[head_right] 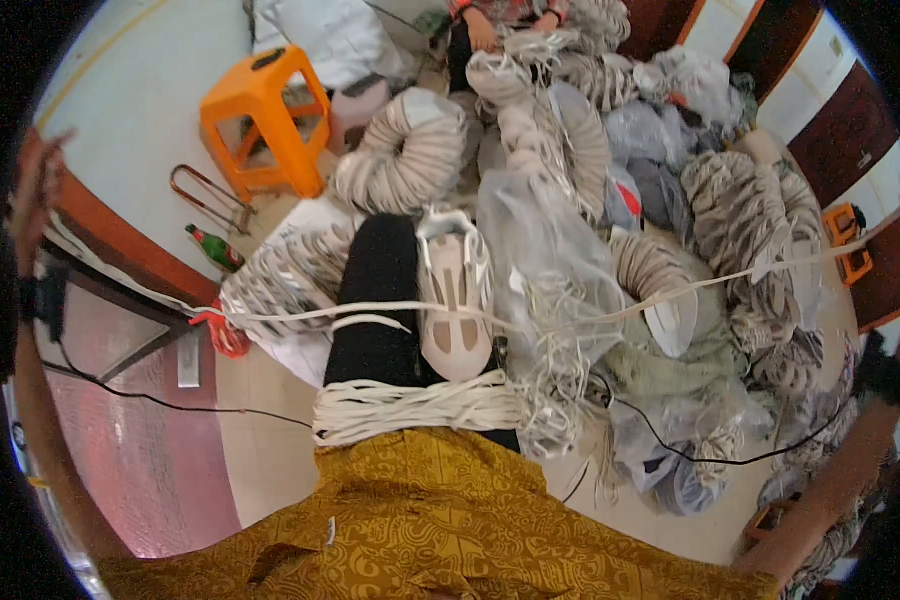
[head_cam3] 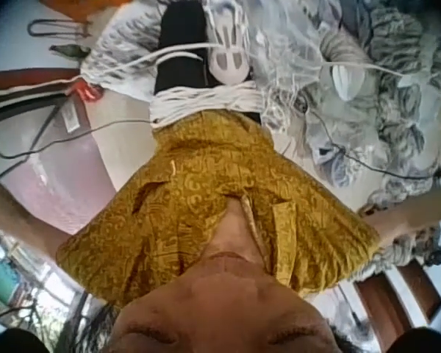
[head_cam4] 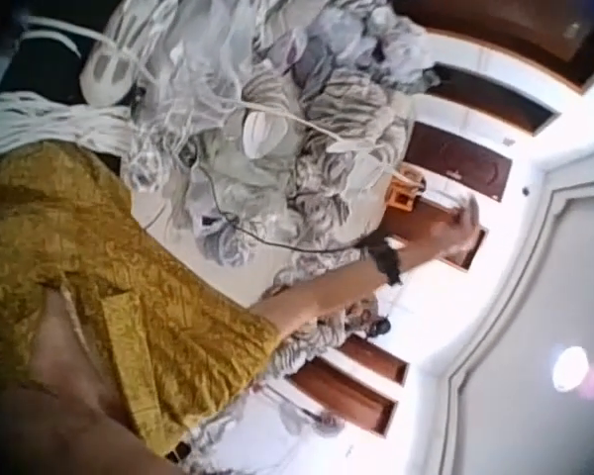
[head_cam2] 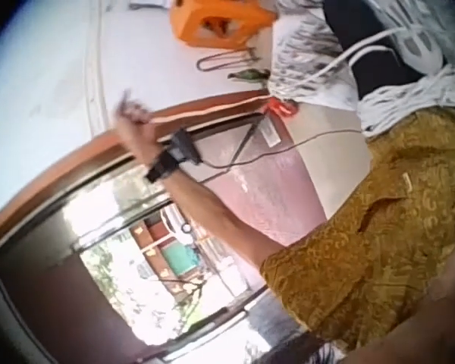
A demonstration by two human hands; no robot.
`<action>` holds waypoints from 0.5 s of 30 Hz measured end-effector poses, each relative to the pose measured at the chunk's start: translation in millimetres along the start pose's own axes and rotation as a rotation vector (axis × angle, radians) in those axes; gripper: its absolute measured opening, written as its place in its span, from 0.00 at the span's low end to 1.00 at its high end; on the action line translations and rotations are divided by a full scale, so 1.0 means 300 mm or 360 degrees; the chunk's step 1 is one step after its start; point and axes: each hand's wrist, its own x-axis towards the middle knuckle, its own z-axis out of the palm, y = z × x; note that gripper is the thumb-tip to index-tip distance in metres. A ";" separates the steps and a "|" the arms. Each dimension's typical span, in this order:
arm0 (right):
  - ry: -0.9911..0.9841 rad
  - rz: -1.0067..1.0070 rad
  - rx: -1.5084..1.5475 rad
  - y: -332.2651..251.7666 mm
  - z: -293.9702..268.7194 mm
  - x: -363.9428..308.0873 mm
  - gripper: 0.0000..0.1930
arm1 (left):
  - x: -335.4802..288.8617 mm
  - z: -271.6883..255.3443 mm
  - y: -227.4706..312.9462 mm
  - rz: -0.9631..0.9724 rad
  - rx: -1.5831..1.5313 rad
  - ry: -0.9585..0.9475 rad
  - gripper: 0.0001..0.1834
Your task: The recorder is assembling or lacing a shoe in a production environment.
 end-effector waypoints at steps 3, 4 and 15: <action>-0.0597 0.0053 0.0216 0.076 0.331 -0.256 0.16 | -0.221 0.427 -0.155 -0.0225 -0.0718 -0.0560 0.21; -0.0750 0.0086 0.0249 0.081 0.449 -0.355 0.16 | -0.287 0.553 -0.173 -0.0263 -0.0785 -0.0842 0.20; -0.1876 0.0174 0.0848 -0.031 1.280 -1.067 0.04 | -0.736 1.227 0.014 -0.0994 -0.1279 -0.1416 0.16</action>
